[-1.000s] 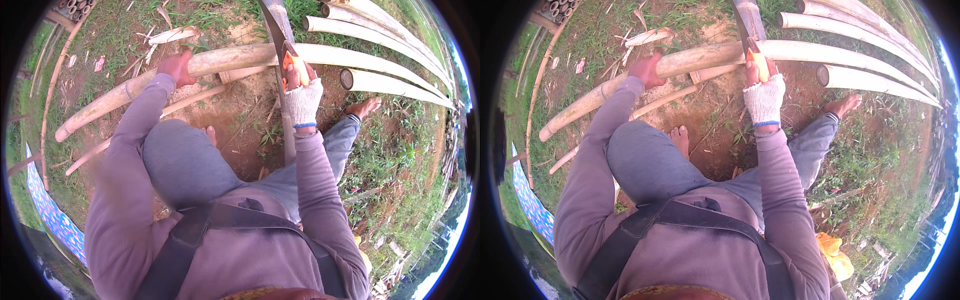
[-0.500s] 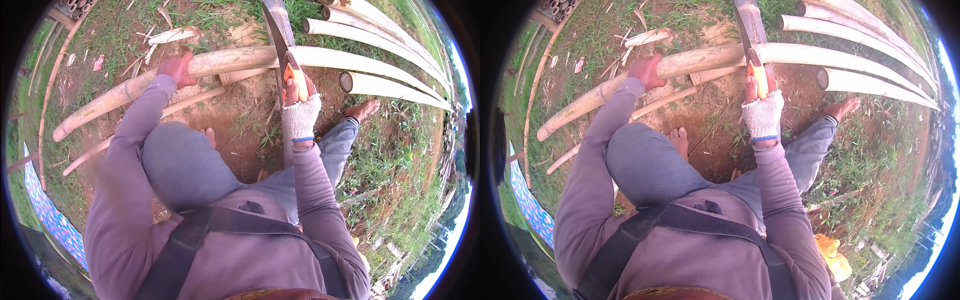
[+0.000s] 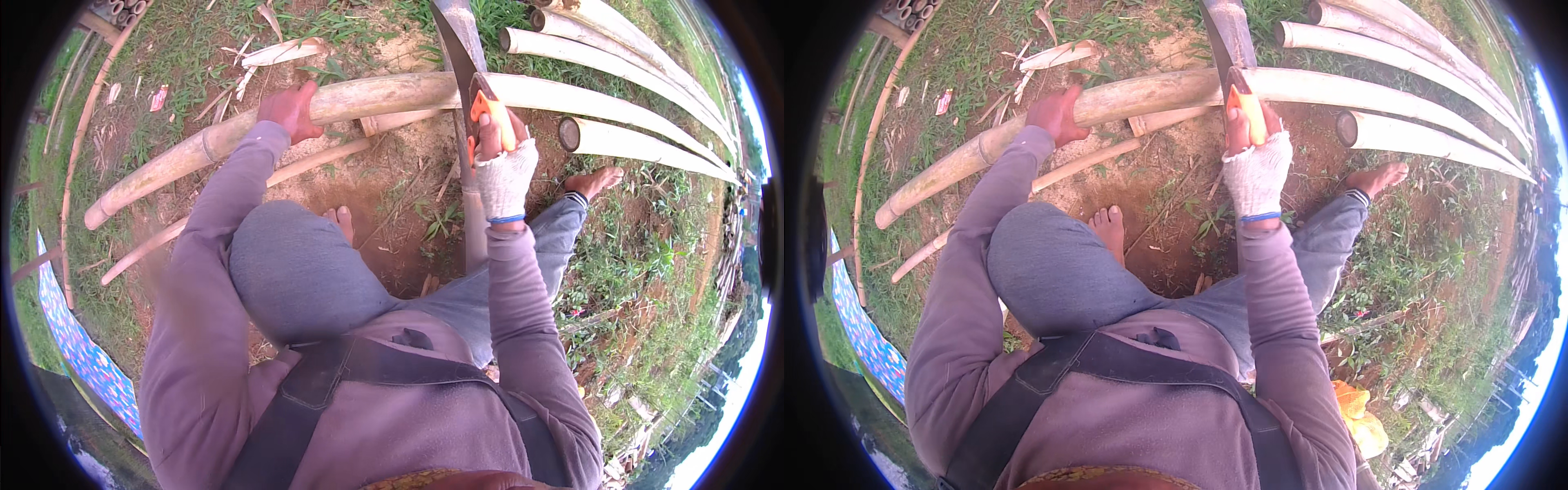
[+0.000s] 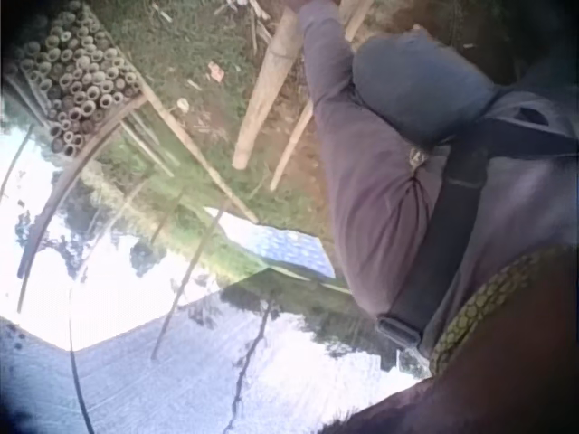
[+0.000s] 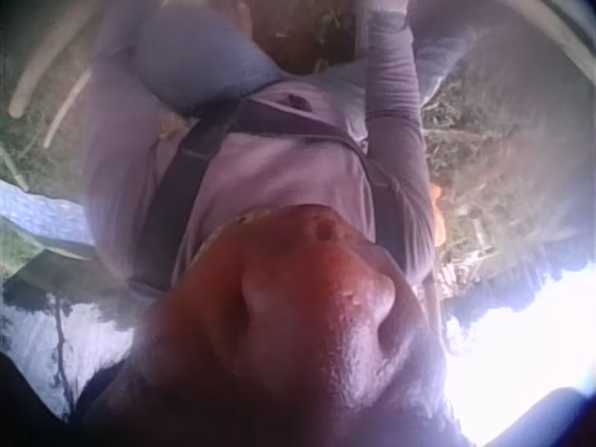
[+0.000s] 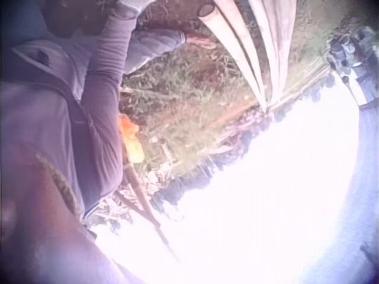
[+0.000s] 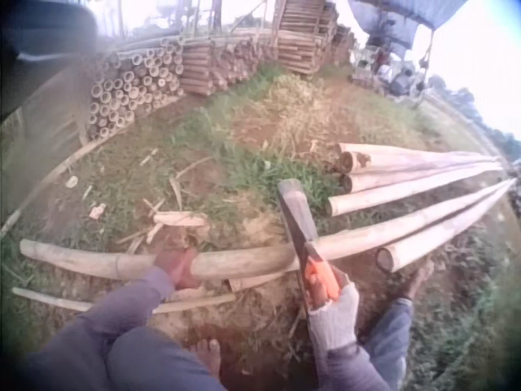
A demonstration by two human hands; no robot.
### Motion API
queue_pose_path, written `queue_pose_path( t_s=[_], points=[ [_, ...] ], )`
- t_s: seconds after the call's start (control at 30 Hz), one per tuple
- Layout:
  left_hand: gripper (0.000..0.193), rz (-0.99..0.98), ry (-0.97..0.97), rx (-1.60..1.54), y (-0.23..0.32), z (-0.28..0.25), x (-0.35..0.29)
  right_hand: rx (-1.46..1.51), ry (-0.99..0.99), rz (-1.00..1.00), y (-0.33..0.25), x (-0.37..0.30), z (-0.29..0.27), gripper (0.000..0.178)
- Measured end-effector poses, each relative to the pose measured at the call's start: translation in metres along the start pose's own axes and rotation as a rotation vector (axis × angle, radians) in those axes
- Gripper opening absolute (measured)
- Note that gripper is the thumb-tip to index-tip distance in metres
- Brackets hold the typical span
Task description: The person sits on the ground and uses a hand saw to cut bamboo poles into shorter sections. They hold the bamboo with one hand and saw with the other, repeatedly cutting multiple poles and stacking the cut pieces nearby.
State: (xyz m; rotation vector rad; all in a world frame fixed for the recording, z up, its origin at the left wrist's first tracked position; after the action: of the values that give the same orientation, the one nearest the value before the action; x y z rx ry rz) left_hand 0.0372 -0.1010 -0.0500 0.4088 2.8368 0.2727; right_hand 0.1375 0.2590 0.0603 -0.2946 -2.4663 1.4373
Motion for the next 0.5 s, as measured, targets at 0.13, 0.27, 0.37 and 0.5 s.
queue_pose_path(
  t_s=[0.13, 0.27, 0.37, 0.5],
  points=[
    [0.081, -0.019, -0.003, 0.015, 0.002, -0.012, 0.002, 0.16, 0.002, -0.092, 0.027, -0.008, 0.001, 0.043],
    [0.079, -0.019, -0.011, 0.016, 0.008, -0.007, 0.001, 0.157, 0.043, -0.073, 0.017, -0.004, 0.003, 0.04],
    [0.076, -0.028, -0.028, 0.018, 0.007, -0.013, 0.002, -0.062, 0.014, 0.012, -0.005, 0.027, -0.011, 0.036],
    [0.074, -0.021, 0.031, -0.01, 0.0, -0.009, -0.006, 0.114, -0.025, 0.163, 0.005, -0.092, -0.06, 0.027]
  ],
)
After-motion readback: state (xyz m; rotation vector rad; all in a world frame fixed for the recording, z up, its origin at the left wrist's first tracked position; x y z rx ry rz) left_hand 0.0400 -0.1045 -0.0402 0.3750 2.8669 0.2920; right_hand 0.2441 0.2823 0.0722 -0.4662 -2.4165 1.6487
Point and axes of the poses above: each hand's wrist, its own x-axis towards the middle knuckle, its own z-axis out of the palm, y = z × x, the point moved 4 cm from there along x, towards the middle knuckle, and after that the axes turned 5 degrees about z, right-handed, at the moved point
